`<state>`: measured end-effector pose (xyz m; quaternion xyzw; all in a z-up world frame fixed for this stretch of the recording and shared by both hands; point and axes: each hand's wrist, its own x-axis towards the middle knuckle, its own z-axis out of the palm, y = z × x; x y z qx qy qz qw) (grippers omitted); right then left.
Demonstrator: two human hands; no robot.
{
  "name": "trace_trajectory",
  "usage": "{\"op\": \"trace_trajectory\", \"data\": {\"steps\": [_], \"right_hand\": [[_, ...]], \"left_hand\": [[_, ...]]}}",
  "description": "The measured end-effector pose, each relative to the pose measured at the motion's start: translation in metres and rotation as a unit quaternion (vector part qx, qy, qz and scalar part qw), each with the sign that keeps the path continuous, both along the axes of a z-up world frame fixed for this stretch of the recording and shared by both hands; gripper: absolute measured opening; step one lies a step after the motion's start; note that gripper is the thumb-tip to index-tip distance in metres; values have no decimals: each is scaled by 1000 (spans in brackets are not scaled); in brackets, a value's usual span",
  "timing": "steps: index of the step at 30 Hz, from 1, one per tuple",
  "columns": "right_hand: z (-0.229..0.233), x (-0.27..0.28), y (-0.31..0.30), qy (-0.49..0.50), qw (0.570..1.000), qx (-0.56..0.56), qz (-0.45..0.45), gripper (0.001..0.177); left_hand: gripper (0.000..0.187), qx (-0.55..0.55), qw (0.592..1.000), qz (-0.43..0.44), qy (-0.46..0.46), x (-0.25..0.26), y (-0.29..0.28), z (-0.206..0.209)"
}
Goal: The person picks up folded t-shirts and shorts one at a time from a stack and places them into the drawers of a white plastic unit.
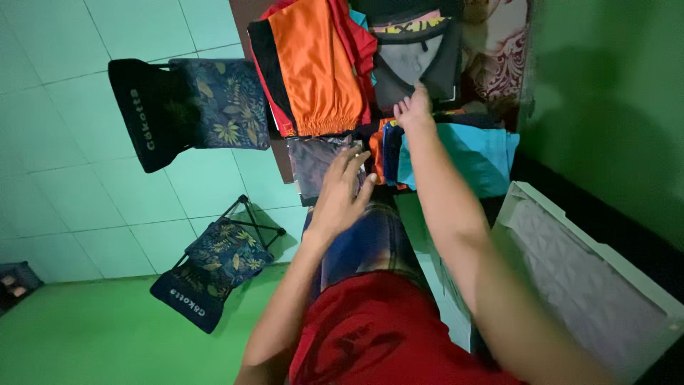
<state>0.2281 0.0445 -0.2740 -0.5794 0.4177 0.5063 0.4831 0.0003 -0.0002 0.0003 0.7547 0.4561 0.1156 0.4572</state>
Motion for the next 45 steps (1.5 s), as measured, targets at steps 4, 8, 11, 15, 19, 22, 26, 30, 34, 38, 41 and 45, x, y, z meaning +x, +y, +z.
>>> {"op": "trace_trajectory", "data": {"steps": [4,8,11,15,19,22,26,30,34,38,41,45], "right_hand": [[-13,8,1,72,995,61,-38,67],[-34,9,-3,41,999,-18,-24,69],[-52,11,-7,6,999,41,-5,68],[-66,25,-5,-17,987,153,-35,70],[-52,56,7,-64,966,249,-40,66],[-4,76,17,-54,946,311,-71,65],[145,56,1,-75,917,388,-46,58],[297,-16,-62,-46,851,519,-64,44],[359,-97,-114,-79,890,442,81,34],[328,-141,-169,-257,750,416,445,30],[288,-166,-213,-287,749,341,490,29],[260,-209,-237,-279,856,321,296,47]], "left_hand": [[45,-7,1000,-3,9,-1,-3,1],[45,-14,1000,-4,10,-4,-6,1],[44,-13,1000,2,9,-9,-9,2],[43,-11,1000,7,1,-16,-12,6],[43,-6,1000,5,-14,-25,-14,11],[42,-2,1000,0,-26,-28,-14,12],[38,-26,998,3,-64,-26,-11,12],[39,-159,983,45,-83,-17,6,12],[42,-361,879,170,-261,-10,24,19],[46,-453,759,267,-385,-53,26,30],[48,-493,719,256,-418,-94,5,38],[52,-548,686,209,-432,-131,-33,48]]}}
